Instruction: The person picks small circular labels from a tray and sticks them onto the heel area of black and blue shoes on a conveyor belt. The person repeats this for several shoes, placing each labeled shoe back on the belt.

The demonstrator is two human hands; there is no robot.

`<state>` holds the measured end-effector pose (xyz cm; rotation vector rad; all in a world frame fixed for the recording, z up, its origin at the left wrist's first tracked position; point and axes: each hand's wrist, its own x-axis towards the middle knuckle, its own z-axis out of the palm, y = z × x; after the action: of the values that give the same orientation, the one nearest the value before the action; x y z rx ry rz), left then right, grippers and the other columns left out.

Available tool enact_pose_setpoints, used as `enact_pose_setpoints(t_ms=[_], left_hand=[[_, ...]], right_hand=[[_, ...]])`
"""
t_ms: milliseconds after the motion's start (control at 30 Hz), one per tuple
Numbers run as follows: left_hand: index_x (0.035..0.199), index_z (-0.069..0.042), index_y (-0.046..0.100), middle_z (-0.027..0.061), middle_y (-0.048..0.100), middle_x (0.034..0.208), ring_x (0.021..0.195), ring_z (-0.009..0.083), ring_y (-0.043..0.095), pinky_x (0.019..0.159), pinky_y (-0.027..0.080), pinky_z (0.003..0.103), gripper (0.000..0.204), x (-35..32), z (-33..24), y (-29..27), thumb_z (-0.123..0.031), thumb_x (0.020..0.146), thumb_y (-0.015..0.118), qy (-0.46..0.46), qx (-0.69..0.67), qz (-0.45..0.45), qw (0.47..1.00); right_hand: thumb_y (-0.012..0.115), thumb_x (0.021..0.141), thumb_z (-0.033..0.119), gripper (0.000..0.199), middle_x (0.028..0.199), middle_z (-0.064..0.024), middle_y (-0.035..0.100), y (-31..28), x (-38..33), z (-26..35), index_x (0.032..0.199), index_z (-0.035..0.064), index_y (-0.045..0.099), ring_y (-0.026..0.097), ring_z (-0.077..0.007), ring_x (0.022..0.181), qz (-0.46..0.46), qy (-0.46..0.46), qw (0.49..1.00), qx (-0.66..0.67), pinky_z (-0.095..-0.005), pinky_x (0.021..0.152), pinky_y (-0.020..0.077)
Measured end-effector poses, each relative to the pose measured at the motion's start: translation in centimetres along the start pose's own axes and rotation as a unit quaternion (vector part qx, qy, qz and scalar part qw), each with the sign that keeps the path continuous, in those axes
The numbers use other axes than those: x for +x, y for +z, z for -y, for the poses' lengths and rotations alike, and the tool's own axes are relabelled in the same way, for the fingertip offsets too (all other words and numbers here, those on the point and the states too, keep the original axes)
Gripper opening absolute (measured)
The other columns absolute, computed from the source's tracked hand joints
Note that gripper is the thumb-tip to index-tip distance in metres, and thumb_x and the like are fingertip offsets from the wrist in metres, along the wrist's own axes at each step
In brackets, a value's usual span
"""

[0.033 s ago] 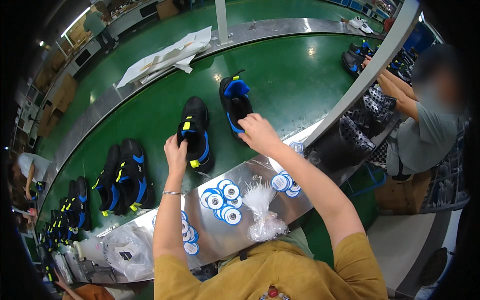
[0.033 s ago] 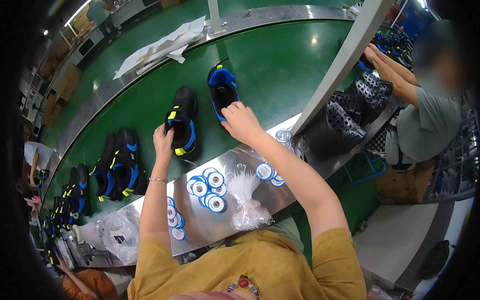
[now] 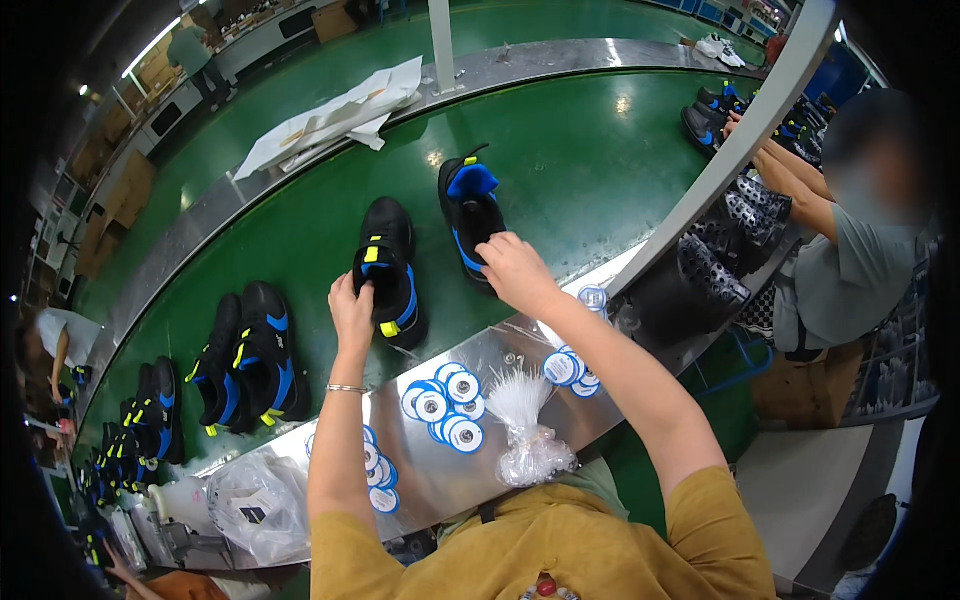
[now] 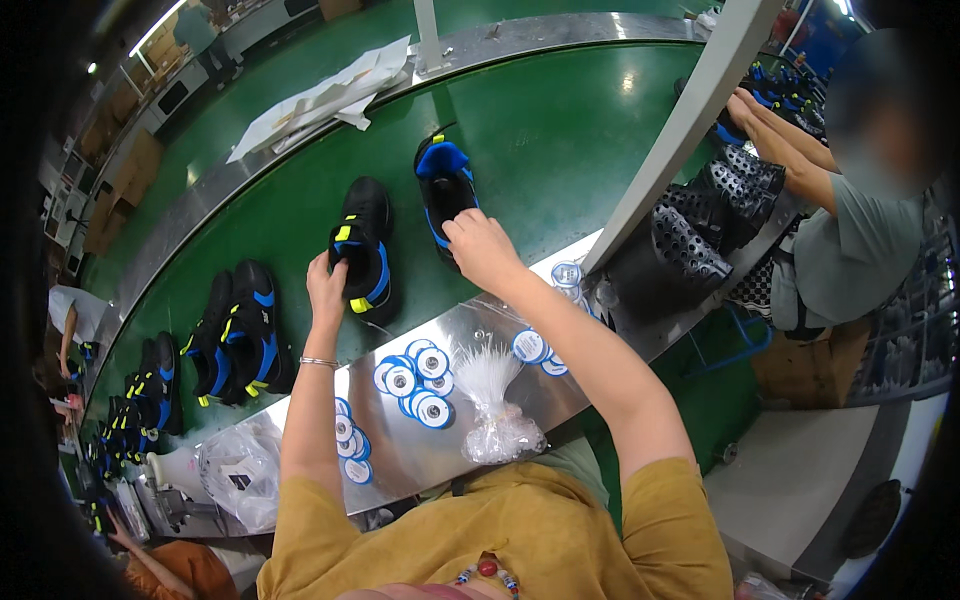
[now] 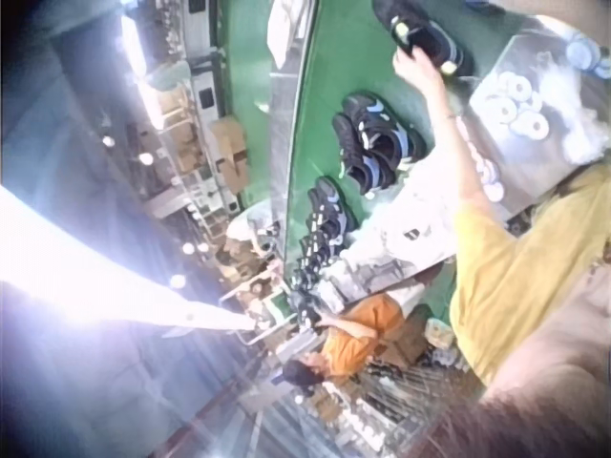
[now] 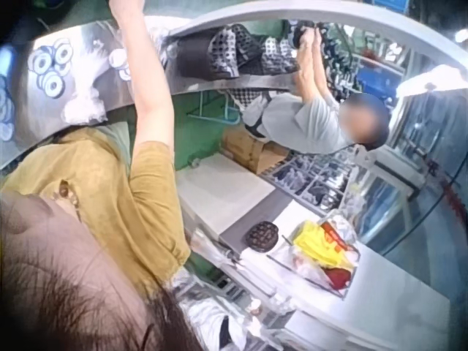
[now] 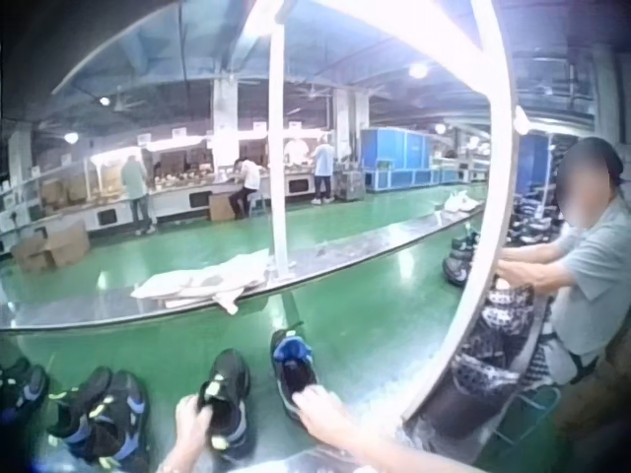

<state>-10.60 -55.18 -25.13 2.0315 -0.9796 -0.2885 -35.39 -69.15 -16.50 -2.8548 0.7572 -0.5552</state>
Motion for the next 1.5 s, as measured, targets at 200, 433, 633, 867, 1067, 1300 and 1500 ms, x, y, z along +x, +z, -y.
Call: enact_pose_setpoints(t_ms=[200,433,633,867,1067,1300,1500], left_hand=[[0.121,0.006,0.057,0.0232,0.054,0.129,0.122,0.0393,0.049,0.104,0.040,0.044,0.039,0.1,-7.6,-0.9,-0.005,0.085,0.060,0.209,0.058,-0.149,0.965],[0.141,0.005,0.038,0.0241,0.062,0.123,0.108,0.0360,0.064,0.090,0.051,0.038,0.065,3.2,-11.4,6.9,-0.018,0.087,0.067,0.074,-0.114,0.056,0.989],[0.124,0.009,0.054,0.0266,0.066,0.109,0.102,0.0351,0.066,0.087,0.051,0.037,0.042,4.5,-9.4,8.6,0.001,0.082,0.051,0.029,-0.235,-0.018,0.971],[0.132,0.012,0.046,0.0221,0.059,0.126,0.116,0.0253,0.059,0.098,0.045,0.031,0.050,3.5,-10.1,7.1,0.006,0.083,0.050,-0.042,-0.300,0.072,0.950],[0.131,0.004,0.048,0.0252,0.067,0.102,0.096,0.0379,0.067,0.086,0.052,0.040,0.048,0.5,-9.5,7.5,-0.001,0.084,0.055,0.053,-0.191,0.007,0.980],[0.140,-0.003,0.039,0.0240,0.055,0.126,0.106,0.0343,0.063,0.092,0.051,0.038,0.057,-0.6,-11.3,6.0,0.006,0.085,0.052,0.071,-0.227,0.035,0.971],[0.114,-0.005,0.061,0.0261,0.050,0.126,0.102,0.0410,0.062,0.089,0.052,0.042,0.036,-0.4,-10.9,5.2,0.008,0.081,0.053,0.192,-0.102,-0.001,0.976]], right_hand=[[0.068,0.080,0.011,0.021,0.096,-0.0109,0.064,0.2,0.1,1.9,0.099,0.0029,0.063,0.060,-0.0305,0.097,-0.005,-0.009,0.997,0.072,-0.0415,0.082,0.0483],[0.066,0.082,0.012,0.037,0.100,-0.0178,0.064,3.0,3.7,-0.3,0.117,0.0044,0.056,0.061,-0.0389,0.100,-0.216,0.213,0.941,0.152,-0.0450,0.086,0.0496],[0.054,0.076,-0.003,0.043,0.107,-0.0203,0.067,4.3,5.5,-2.9,0.118,0.0037,0.058,0.066,-0.0357,0.095,-0.142,0.231,0.928,0.255,-0.0395,0.081,0.0519],[0.053,0.077,-0.004,0.026,0.104,-0.0155,0.065,4.2,4.8,-3.4,0.100,0.0025,0.064,0.063,-0.0325,0.098,-0.081,0.118,0.968,0.206,-0.0393,0.085,0.0496],[0.065,0.073,0.016,0.036,0.114,-0.0164,0.058,-0.6,5.1,0.2,0.107,0.0055,0.062,0.059,-0.0363,0.103,-0.045,0.158,0.972,0.169,-0.0408,0.085,0.0499],[0.058,0.076,-0.003,0.025,0.099,-0.0119,0.056,0.5,4.3,0.9,0.098,0.0079,0.067,0.060,-0.0314,0.094,-0.013,0.080,0.992,0.100,-0.0422,0.078,0.0501],[0.055,0.077,-0.005,0.021,0.095,-0.0095,0.056,0.5,4.7,0.2,0.088,0.0068,0.069,0.059,-0.0295,0.093,0.014,0.050,0.992,0.118,-0.0411,0.079,0.0488]])
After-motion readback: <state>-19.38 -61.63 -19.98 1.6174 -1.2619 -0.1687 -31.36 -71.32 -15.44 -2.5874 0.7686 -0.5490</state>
